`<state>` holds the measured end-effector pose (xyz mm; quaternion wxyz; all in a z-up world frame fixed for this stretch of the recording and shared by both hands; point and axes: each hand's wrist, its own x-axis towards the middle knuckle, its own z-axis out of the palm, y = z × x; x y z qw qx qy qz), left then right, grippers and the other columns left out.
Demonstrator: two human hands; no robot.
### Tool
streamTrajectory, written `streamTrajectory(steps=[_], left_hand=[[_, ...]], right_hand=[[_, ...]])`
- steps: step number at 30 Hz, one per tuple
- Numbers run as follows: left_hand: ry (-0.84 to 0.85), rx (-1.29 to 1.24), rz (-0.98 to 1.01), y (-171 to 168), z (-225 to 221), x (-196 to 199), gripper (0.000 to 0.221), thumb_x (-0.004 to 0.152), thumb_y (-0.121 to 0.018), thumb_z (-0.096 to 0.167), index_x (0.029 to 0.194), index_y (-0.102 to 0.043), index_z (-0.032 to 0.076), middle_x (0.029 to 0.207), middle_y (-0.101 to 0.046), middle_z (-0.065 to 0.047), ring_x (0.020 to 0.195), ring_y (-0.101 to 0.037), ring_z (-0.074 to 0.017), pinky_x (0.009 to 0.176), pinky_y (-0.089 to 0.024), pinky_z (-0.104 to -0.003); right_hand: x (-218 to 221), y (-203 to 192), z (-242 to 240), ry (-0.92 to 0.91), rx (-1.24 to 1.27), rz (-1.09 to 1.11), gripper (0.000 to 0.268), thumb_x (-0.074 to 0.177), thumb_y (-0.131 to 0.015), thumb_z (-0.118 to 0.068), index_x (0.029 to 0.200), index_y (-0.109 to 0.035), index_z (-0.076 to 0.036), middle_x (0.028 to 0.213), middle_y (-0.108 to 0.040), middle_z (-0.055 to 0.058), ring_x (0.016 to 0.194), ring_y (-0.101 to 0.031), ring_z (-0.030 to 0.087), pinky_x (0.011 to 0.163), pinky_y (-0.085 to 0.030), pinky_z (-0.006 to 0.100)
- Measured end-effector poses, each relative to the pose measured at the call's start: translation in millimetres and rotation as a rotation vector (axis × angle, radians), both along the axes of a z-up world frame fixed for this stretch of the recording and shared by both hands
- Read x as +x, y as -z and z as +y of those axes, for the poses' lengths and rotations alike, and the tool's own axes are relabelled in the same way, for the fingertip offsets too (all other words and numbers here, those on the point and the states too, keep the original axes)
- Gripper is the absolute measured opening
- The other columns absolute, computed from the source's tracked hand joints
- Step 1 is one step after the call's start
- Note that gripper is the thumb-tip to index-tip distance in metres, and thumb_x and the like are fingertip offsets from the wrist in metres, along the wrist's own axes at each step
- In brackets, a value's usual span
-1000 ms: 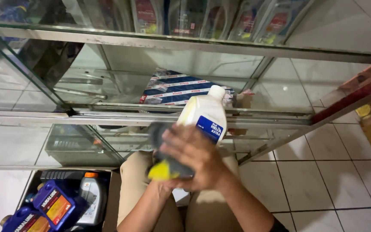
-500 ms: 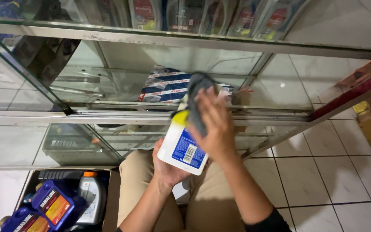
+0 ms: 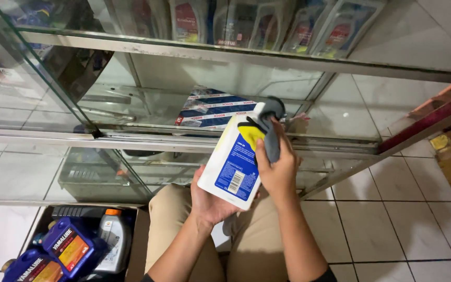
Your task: The person wipes a white Shell Helix Astra motor oil bottle with a cloth, then places it on a glass shelf. They then pick up a blue Yamalube Yamaha motor oil bottle and wipe it thoroughly with the same cloth before placing it on the shelf.
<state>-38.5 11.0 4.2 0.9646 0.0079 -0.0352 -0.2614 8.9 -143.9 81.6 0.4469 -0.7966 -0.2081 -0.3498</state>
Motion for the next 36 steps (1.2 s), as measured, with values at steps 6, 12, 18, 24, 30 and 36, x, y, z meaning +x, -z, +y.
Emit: streamTrajectory(steps=[6, 12, 18, 24, 30, 36], left_hand=[[0.009, -0.047, -0.129, 17.5, 3.6, -4.9, 0.081, 0.093, -0.050, 0.058, 0.153, -0.047, 0.004, 0.145, -0.057, -0.024, 0.126, -0.059, -0.0461, 0.100, -0.044, -0.064], [0.039, 0.340, 0.129, 58.0, 11.7, -31.6, 0.085, 0.079, -0.056, 0.053, 0.149, -0.049, 0.005, 0.143, -0.059, -0.019, 0.124, -0.062, -0.0383, 0.107, -0.049, -0.052], [0.070, 0.727, -0.069, 75.5, 42.7, -50.5, 0.101, 0.065, -0.071, 0.049, 0.150, -0.048, -0.001, 0.138, -0.062, -0.025, 0.122, -0.063, -0.0374, 0.100, -0.050, -0.047], [0.148, 0.433, -0.077, 70.7, 34.9, -43.7, 0.119, 0.060, -0.076, 0.064, 0.157, -0.033, 0.010, 0.155, -0.049, -0.015, 0.137, -0.055, -0.0303, 0.113, -0.045, -0.048], [0.389, 0.033, -0.438, 48.4, 1.5, -49.4, 0.107, 0.084, -0.071, 0.066, 0.162, -0.032, 0.005, 0.148, -0.051, -0.030, 0.127, -0.063, -0.0427, 0.104, -0.052, -0.049], [0.253, 0.428, -0.156, 113.3, -4.4, -55.9, 0.095, 0.069, -0.090, 0.020, 0.149, -0.046, -0.002, 0.130, -0.067, -0.016, 0.119, -0.067, -0.0292, 0.109, -0.053, -0.046]], right_hand=[[-35.5, 19.3, -13.2, 0.255, -0.127, 0.180, 0.045, 0.096, -0.069, -0.021, 0.132, -0.064, 0.006, 0.109, -0.072, 0.028, 0.099, -0.071, 0.042, 0.084, -0.055, 0.046], [-3.5, 56.3, -66.3, 0.238, 0.158, 0.473, 0.033, 0.101, -0.070, -0.029, 0.102, -0.073, 0.003, 0.081, -0.073, 0.015, 0.076, -0.068, 0.025, 0.070, -0.054, 0.037], [12.1, 22.6, -75.2, -0.451, 0.748, 0.540, 0.036, 0.094, -0.071, -0.019, 0.123, -0.066, 0.001, 0.111, -0.073, 0.004, 0.099, -0.069, 0.014, 0.089, -0.055, 0.029], [35.2, 76.2, -85.4, -0.548, 0.979, 0.418, 0.039, 0.096, -0.073, -0.022, 0.126, -0.063, 0.001, 0.117, -0.069, 0.010, 0.104, -0.068, 0.021, 0.095, -0.055, 0.037], [33.7, 80.0, -92.0, -0.801, 1.090, 0.324, 0.041, 0.094, -0.074, -0.024, 0.130, -0.061, -0.008, 0.123, -0.066, 0.005, 0.114, -0.066, 0.019, 0.103, -0.054, 0.037], [14.6, 62.5, -80.1, -0.065, 0.669, 0.282, 0.021, 0.096, -0.076, -0.011, 0.112, -0.066, -0.002, 0.109, -0.065, 0.005, 0.098, -0.061, 0.014, 0.091, -0.049, 0.030]])
